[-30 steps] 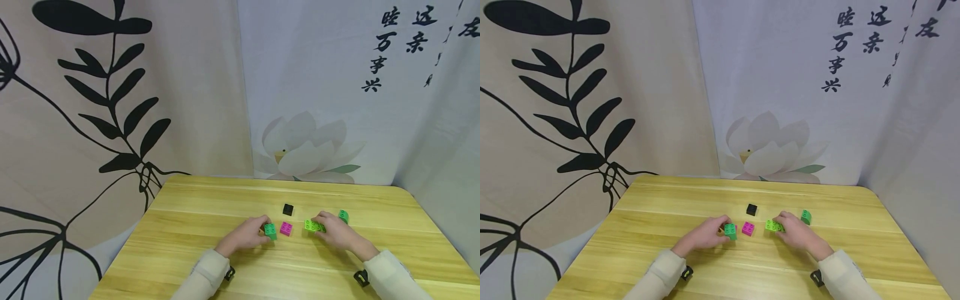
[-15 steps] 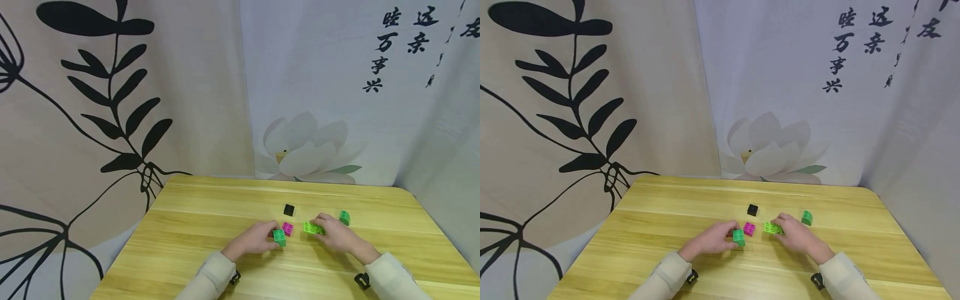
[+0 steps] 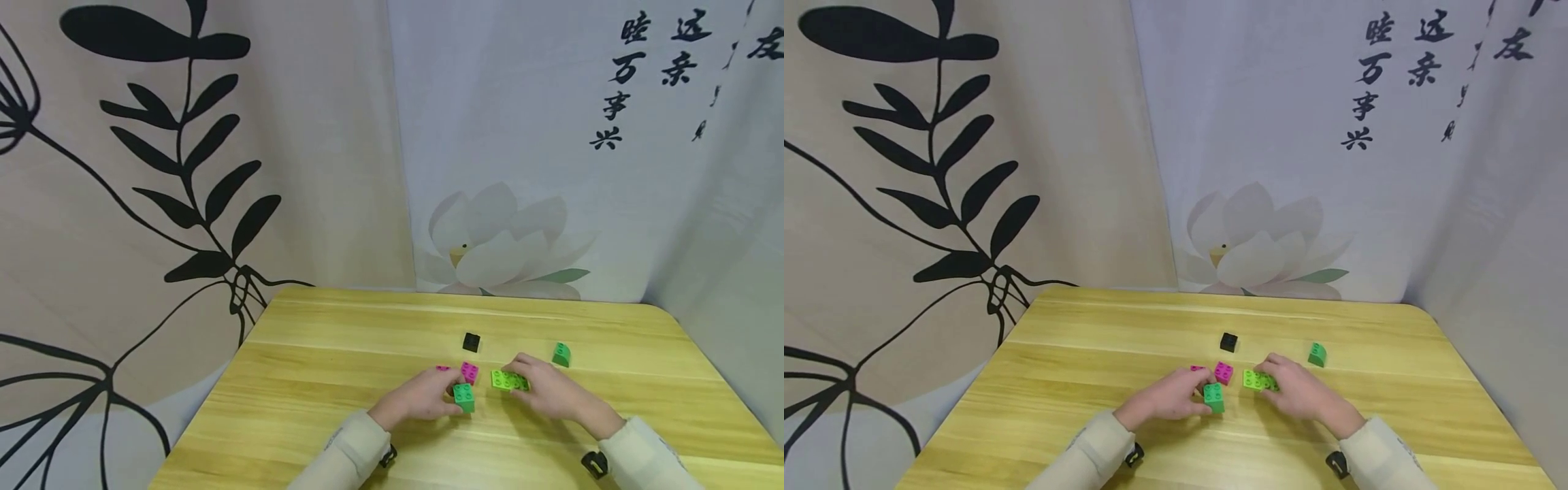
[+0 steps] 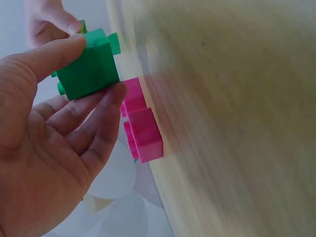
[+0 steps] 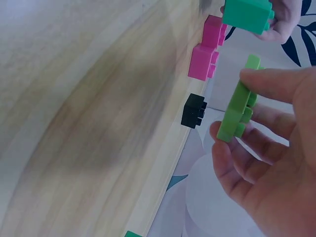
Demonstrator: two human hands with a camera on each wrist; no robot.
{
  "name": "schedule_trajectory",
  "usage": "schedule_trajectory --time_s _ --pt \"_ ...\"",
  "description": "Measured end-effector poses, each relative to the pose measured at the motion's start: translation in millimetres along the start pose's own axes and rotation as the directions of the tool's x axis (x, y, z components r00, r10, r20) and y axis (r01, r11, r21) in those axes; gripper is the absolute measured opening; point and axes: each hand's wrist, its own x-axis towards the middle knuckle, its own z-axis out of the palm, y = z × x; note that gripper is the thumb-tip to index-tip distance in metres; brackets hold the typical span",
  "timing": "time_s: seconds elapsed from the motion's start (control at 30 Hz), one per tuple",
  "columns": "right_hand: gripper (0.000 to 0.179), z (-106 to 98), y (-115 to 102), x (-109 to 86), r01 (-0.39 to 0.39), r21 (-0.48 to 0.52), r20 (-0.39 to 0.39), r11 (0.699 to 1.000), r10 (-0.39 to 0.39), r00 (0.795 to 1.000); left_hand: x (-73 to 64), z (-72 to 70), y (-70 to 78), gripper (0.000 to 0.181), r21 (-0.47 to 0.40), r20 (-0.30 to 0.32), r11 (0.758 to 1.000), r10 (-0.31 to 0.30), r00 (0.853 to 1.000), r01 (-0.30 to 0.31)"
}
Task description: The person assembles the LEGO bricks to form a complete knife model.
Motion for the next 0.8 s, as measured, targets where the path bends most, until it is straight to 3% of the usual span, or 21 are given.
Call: schedule_trajectory --time_s 0.23,0.5,0.8 --pt "0.036 0 -8 -2.2 0.040 0.021 0.036 0.999 -0.041 0.998 1.3 6.0 3.6 0.046 0.014 0.043 1.000 -0.004 0.999 0.003" --pt "0.037 8 -11 -3.3 0.131 0.047 0.050 0.990 -0.133 0.990 4.1 10.8 2.8 0.038 -0.036 0.078 0.999 0.017 0.997 -0.014" --pt "0.035 11 -18 -3.4 0.110 0.093 0.066 0.990 -0.116 0.991 5.4 13.6 3.5 0.035 -0.012 0.089 1.000 0.011 0.996 -0.010"
